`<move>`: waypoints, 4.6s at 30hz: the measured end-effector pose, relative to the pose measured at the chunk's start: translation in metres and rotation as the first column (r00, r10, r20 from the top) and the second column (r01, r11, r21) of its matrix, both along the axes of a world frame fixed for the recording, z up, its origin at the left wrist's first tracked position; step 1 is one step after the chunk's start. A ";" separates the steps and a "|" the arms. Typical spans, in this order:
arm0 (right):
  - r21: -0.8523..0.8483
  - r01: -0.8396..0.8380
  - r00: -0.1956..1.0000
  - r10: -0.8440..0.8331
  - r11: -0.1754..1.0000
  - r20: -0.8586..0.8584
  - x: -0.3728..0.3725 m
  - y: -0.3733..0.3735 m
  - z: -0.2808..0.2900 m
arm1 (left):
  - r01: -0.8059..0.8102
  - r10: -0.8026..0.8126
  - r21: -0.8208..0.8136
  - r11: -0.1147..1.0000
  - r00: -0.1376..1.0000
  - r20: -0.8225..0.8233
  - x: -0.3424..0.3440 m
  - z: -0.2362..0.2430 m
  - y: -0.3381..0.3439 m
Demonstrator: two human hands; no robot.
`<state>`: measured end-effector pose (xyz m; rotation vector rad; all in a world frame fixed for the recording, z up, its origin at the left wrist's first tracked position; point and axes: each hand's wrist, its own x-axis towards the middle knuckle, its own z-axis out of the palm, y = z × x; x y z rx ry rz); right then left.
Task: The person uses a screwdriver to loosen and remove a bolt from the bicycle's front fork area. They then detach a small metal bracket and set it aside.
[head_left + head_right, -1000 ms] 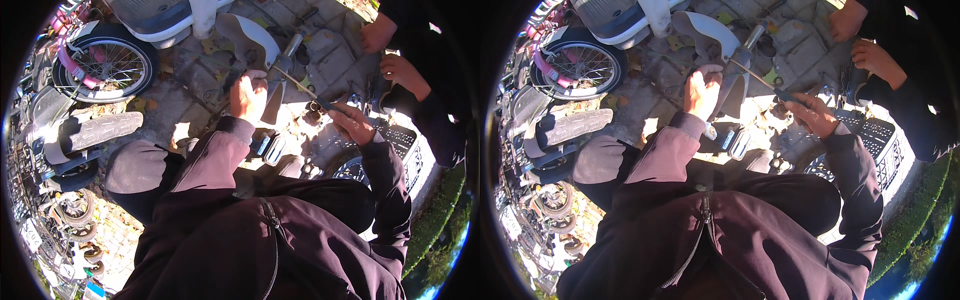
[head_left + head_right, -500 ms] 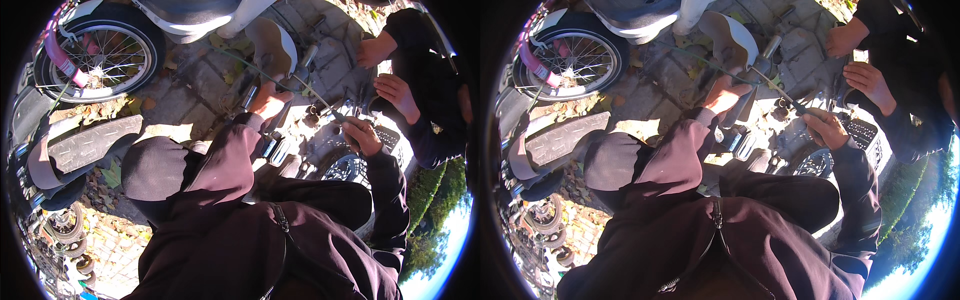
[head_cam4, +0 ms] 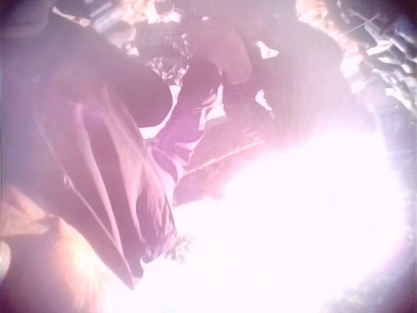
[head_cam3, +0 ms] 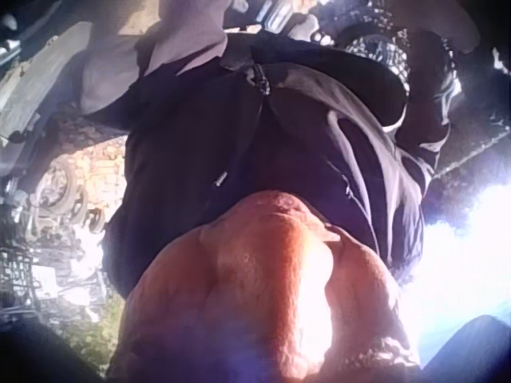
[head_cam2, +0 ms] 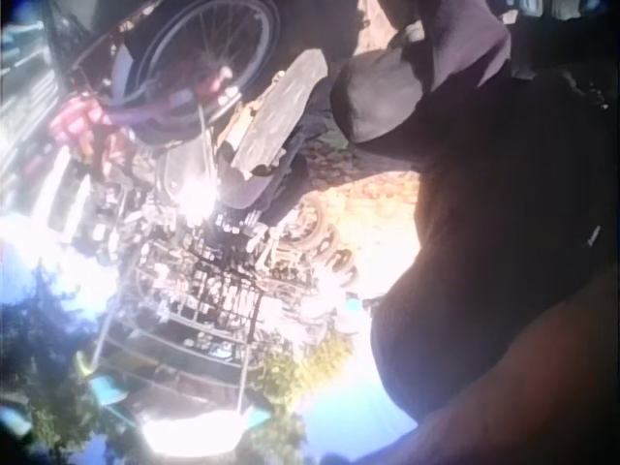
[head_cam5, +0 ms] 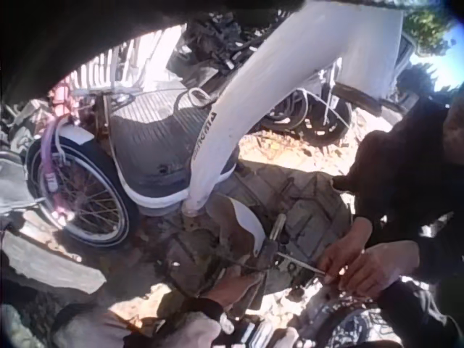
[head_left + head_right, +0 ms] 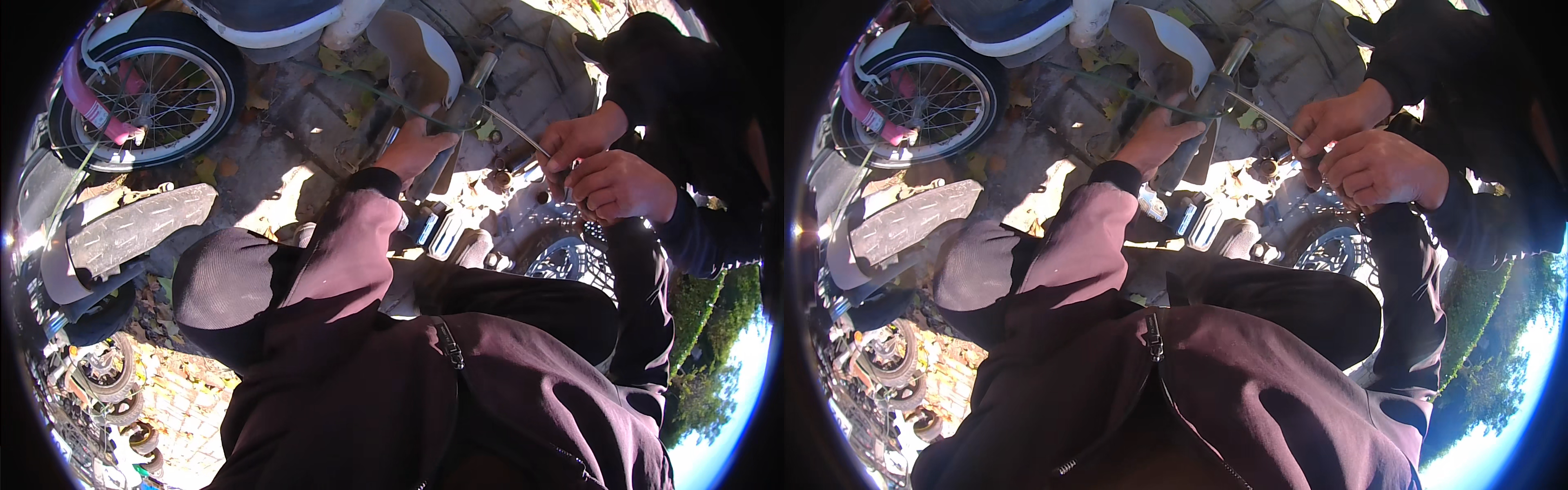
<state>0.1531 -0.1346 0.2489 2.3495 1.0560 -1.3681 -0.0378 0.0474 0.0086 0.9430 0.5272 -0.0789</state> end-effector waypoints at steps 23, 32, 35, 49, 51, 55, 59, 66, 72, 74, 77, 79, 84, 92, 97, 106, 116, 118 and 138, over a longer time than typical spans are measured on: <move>0.066 0.879 0.396 -0.644 0.473 -0.654 -0.099 -0.155 -0.196 | -0.459 0.458 0.051 0.887 0.863 -0.214 -0.025 0.038 0.017; 0.142 0.876 0.413 -0.565 0.461 -0.714 -0.105 -0.157 -0.225 | -0.559 0.578 0.157 0.814 0.757 -0.305 -0.034 0.033 -0.017; 0.141 0.888 0.391 -0.558 0.437 -0.732 -0.106 -0.159 -0.233 | -0.569 0.589 0.159 0.807 0.750 -0.301 -0.035 0.026 -0.022; 0.114 0.889 0.387 -0.592 0.444 -0.707 -0.107 -0.153 -0.237 | -0.258 0.235 -0.012 0.966 0.898 -0.371 -0.034 0.031 -0.020; 0.129 0.880 0.403 -0.576 0.457 -0.711 -0.108 -0.151 -0.235 | -0.142 0.107 -0.082 0.986 0.935 -0.338 -0.036 0.030 -0.014; 0.126 0.877 0.408 -0.581 0.463 -0.704 -0.110 -0.142 -0.227 | -0.097 0.001 -0.362 0.927 0.966 -0.257 -0.042 0.025 -0.003; 0.058 0.808 0.431 -0.522 0.586 -0.736 -0.097 -0.124 -0.215 | -0.025 -0.072 -0.455 0.890 0.978 -0.194 -0.044 0.015 -0.002; -0.004 0.526 0.647 -0.403 0.851 -0.648 -0.065 -0.070 -0.170 | 0.065 -0.097 -0.697 0.714 0.995 -0.006 -0.043 -0.008 -0.016; 0.200 0.778 0.600 -0.609 0.596 -0.518 -0.125 0.027 -0.173 | 0.008 -0.115 -0.657 0.754 0.986 -0.119 -0.041 -0.006 -0.018; 0.182 0.929 0.369 -0.764 0.323 -0.530 -0.148 0.057 -0.194 | 0.005 -0.097 -0.643 0.766 0.989 -0.108 -0.040 -0.005 -0.018; 0.196 0.968 0.246 -0.725 0.154 -0.644 -0.158 0.066 -0.214 | -0.017 -0.071 -0.621 0.784 0.991 -0.116 -0.037 -0.009 -0.015; 0.148 0.988 0.128 -0.730 0.037 -0.672 -0.162 0.068 -0.221 | 0.000 -0.132 -0.602 0.799 0.976 -0.175 -0.040 -0.012 -0.015; 0.226 0.956 0.021 -0.722 -0.189 -0.691 -0.165 0.082 -0.226 | -0.078 -0.050 -0.686 0.724 0.985 -0.165 -0.042 -0.023 -0.018; 0.054 0.964 -0.151 -0.700 -0.262 -0.698 -0.165 0.083 -0.220 | -0.043 -0.072 -0.666 0.744 0.987 -0.145 -0.043 -0.023 -0.012; 0.259 0.947 0.080 -0.641 -0.191 -0.764 -0.166 0.084 -0.222 | -0.086 -0.026 -0.590 0.803 0.984 -0.178 -0.041 -0.020 -0.014; -0.068 0.964 -0.231 -0.682 -0.257 -0.694 -0.160 0.099 -0.223 | -0.015 -0.032 -0.367 0.930 0.992 -0.121 -0.053 -0.042 0.000; -0.074 0.976 -0.199 -0.693 -0.206 -0.693 -0.158 0.100 -0.231 | 0.011 -0.033 -0.158 0.987 0.990 -0.138 -0.057 -0.040 0.007; -0.060 0.977 -0.185 -0.675 -0.205 -0.714 -0.157 0.101 -0.232 | 0.029 -0.046 -0.126 0.992 0.990 -0.136 -0.057 -0.037 0.007; -0.033 0.982 -0.145 -0.636 -0.184 -0.758 -0.157 0.095 -0.212 | -0.163 0.080 -0.358 0.919 0.969 -0.235 -0.046 -0.004 -0.001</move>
